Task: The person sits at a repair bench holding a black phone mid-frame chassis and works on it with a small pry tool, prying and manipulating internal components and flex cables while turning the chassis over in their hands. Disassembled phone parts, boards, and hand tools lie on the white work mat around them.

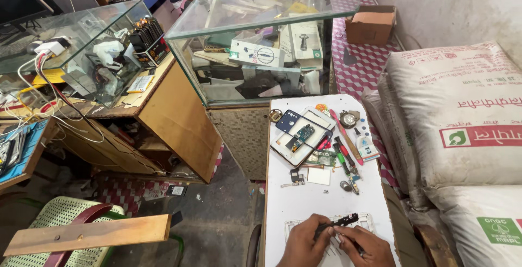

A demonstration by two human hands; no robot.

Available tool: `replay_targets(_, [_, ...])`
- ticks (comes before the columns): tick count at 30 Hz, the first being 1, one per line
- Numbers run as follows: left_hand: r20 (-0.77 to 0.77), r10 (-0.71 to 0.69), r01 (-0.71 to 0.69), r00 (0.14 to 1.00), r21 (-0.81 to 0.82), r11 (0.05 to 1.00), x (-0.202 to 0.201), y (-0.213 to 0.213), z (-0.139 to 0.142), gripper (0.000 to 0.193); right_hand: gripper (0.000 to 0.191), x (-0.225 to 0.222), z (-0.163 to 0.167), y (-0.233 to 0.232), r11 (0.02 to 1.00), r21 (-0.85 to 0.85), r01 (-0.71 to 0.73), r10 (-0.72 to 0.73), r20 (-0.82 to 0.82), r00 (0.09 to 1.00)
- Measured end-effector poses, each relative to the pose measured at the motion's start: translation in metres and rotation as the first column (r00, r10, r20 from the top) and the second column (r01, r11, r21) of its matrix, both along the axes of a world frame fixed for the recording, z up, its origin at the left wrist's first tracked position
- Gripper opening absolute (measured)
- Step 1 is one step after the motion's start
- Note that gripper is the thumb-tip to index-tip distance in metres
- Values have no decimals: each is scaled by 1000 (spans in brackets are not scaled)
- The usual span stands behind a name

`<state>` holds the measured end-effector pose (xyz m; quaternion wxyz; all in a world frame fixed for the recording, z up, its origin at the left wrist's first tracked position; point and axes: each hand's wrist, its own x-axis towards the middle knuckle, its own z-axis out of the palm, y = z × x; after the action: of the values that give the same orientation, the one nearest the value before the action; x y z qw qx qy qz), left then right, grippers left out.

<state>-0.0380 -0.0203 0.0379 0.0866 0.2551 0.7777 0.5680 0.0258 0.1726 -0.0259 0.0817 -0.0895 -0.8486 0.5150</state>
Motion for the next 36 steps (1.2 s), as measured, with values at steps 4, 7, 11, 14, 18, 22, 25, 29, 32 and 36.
replay_targets(4, [8, 1, -1, 1000, -13, 1000, 6, -4, -1, 18, 28, 9, 7, -6, 1000, 22, 11, -9, -88, 996])
replay_targets(7, [-67, 5, -5, 998, -4, 1000, 5, -4, 0, 18, 27, 7, 11, -7, 1000, 24, 14, -12, -80, 997])
replay_targets(11, [29, -6, 6, 1000, 1, 1000, 2, -2, 2, 19, 32, 3, 14, -6, 1000, 17, 6, -5, -49, 999])
replay_targets(14, [-57, -13, 12, 998, -6, 1000, 5, -4, 1, 18, 25, 8, 13, -7, 999, 33, 8, 0, -240, 971])
replay_targets(18, [-16, -14, 13, 1000, -25, 1000, 2, -3, 2, 18, 26, 4, 13, -6, 999, 42, -2, 7, -115, 993])
replay_targets(22, [-6, -18, 17, 1000, -3, 1000, 3, -2, 4, 18, 27, 5, 16, -6, 1000, 9, 9, -8, -64, 998])
replay_targets(25, [-9, -25, 25, 1000, -12, 1000, 6, -4, 5, 18, 26, 8, 18, -8, 1000, -2, 9, -9, -48, 999])
replay_targets(29, [-36, -23, 23, 999, 0, 1000, 4, -3, 7, 18, 25, 6, 21, -8, 1000, -1, 9, -9, -57, 998])
replay_targets(32, [-34, -17, 17, 999, -8, 1000, 5, -2, 7, 19, 25, 7, 22, -8, 1000, -2, -8, 8, -123, 992])
replay_targets(36, [-12, -12, 12, 1000, -12, 1000, 5, -1, 6, 19, 25, 7, 22, -9, 1000, -11, 6, -6, -73, 997])
